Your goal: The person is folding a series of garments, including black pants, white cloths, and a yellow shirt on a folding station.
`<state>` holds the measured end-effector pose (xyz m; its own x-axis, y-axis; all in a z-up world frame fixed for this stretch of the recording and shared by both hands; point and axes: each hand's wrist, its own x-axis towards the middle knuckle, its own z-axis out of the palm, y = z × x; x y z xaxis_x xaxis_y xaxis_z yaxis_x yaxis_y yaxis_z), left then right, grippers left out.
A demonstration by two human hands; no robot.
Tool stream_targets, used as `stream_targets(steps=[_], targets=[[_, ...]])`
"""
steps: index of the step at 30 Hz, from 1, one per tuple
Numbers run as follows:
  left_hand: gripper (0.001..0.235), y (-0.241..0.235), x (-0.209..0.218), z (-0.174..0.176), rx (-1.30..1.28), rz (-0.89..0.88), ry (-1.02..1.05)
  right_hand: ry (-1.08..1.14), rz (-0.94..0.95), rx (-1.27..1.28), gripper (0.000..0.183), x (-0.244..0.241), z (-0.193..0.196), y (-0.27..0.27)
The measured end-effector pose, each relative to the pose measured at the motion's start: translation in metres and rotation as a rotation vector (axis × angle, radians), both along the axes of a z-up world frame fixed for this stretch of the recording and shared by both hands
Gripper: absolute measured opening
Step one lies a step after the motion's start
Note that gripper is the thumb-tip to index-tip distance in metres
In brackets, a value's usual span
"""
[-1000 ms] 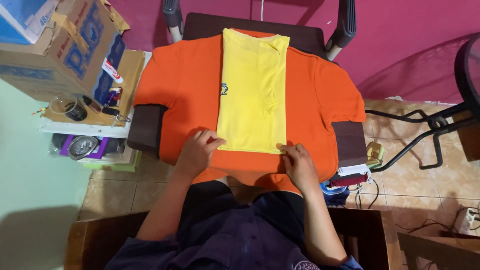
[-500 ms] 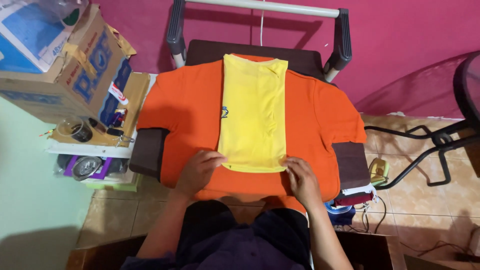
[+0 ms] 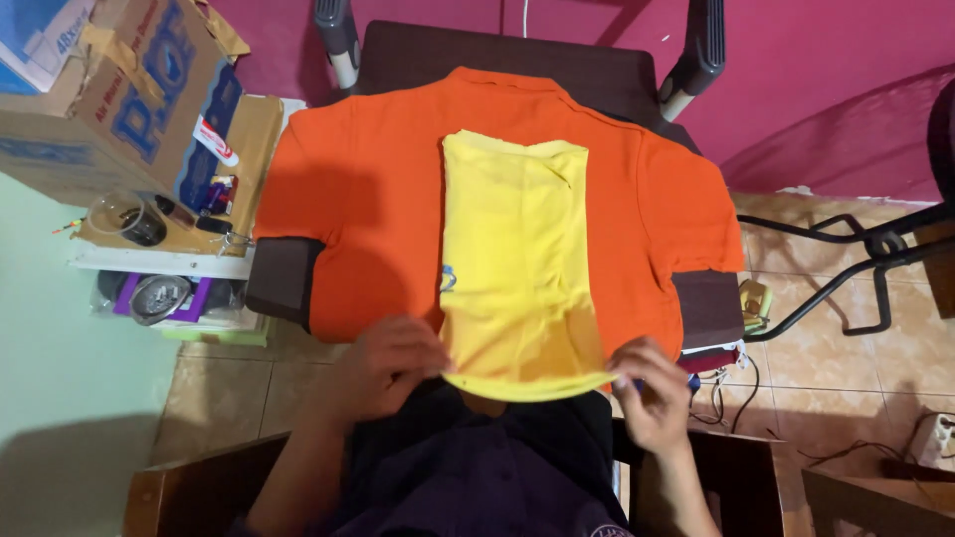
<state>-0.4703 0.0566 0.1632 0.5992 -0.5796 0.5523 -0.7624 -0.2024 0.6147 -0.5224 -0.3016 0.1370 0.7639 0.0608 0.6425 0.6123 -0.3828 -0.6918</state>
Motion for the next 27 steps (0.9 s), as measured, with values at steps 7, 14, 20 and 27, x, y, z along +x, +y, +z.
stream_targets(steps=[7, 14, 20, 27], targets=[[0.018, -0.006, -0.001, -0.036, -0.252, 0.047, 0.171, 0.095, 0.062, 0.100, 0.015, 0.003, -0.045, -0.022], [0.035, -0.030, 0.087, -0.069, -0.372, 0.249, 0.193, 0.035, -0.182, 0.169, 0.011, 0.100, -0.070, -0.026], [0.033, -0.069, 0.162, -0.061, -0.648, 0.329, 0.456, 0.222, -0.132, 0.520, 0.016, 0.199, -0.054, 0.010], [0.045, -0.082, 0.247, -0.128, -1.134, -0.210, 1.118, 0.406, 0.153, 0.910, 0.027, 0.267, -0.078, 0.001]])
